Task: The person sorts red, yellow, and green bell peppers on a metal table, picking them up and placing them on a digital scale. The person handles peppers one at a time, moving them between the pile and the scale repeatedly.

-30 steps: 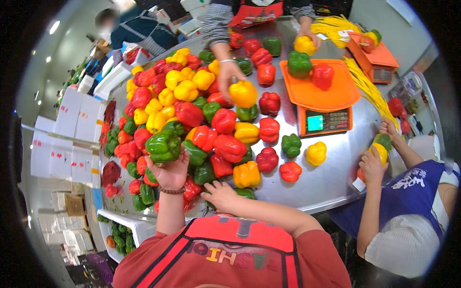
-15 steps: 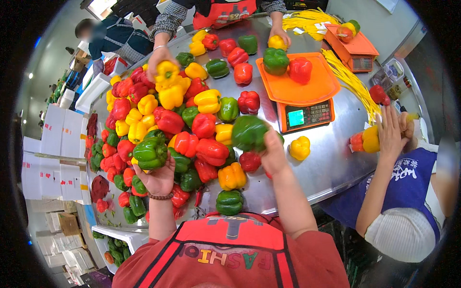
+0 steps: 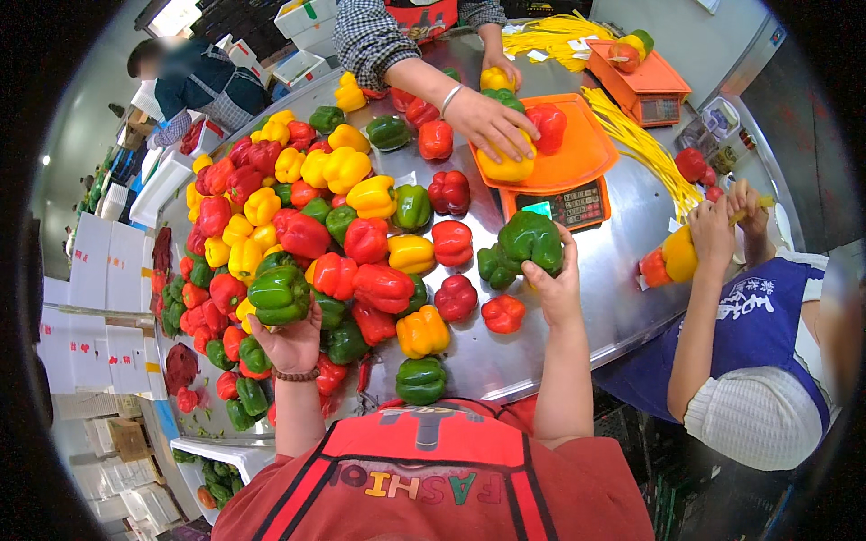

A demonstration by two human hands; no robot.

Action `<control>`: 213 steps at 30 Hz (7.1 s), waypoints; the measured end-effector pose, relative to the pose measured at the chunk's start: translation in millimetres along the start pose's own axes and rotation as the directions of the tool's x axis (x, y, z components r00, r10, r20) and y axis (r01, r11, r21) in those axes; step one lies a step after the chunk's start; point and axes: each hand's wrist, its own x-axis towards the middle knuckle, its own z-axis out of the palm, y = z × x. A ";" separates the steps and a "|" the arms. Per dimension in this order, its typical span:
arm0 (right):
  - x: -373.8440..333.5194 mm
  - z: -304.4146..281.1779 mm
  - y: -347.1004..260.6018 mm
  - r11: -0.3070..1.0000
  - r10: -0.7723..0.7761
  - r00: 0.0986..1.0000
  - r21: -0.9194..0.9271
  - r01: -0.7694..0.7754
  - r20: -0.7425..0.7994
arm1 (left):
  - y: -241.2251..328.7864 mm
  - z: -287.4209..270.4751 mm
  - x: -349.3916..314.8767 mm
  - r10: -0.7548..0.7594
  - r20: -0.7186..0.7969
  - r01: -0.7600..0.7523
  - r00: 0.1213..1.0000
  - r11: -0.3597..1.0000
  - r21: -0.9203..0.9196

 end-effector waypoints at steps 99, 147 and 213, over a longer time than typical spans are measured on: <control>148.0 8.6 -7.3 0.017 -0.606 0.757 -0.948 0.319 0.244 | -26.5 0.2 -9.3 -0.024 0.043 0.001 0.999 0.881 0.473; -23.3 81.3 45.1 0.586 0.078 0.799 -0.676 0.448 0.597 | -54.6 -8.9 -23.2 -0.330 0.369 -0.030 0.869 0.709 0.704; 141.5 27.3 -6.9 0.068 -0.504 0.814 -0.926 0.371 0.289 | -35.1 -26.4 -54.3 -0.381 0.314 -0.315 0.870 0.062 0.947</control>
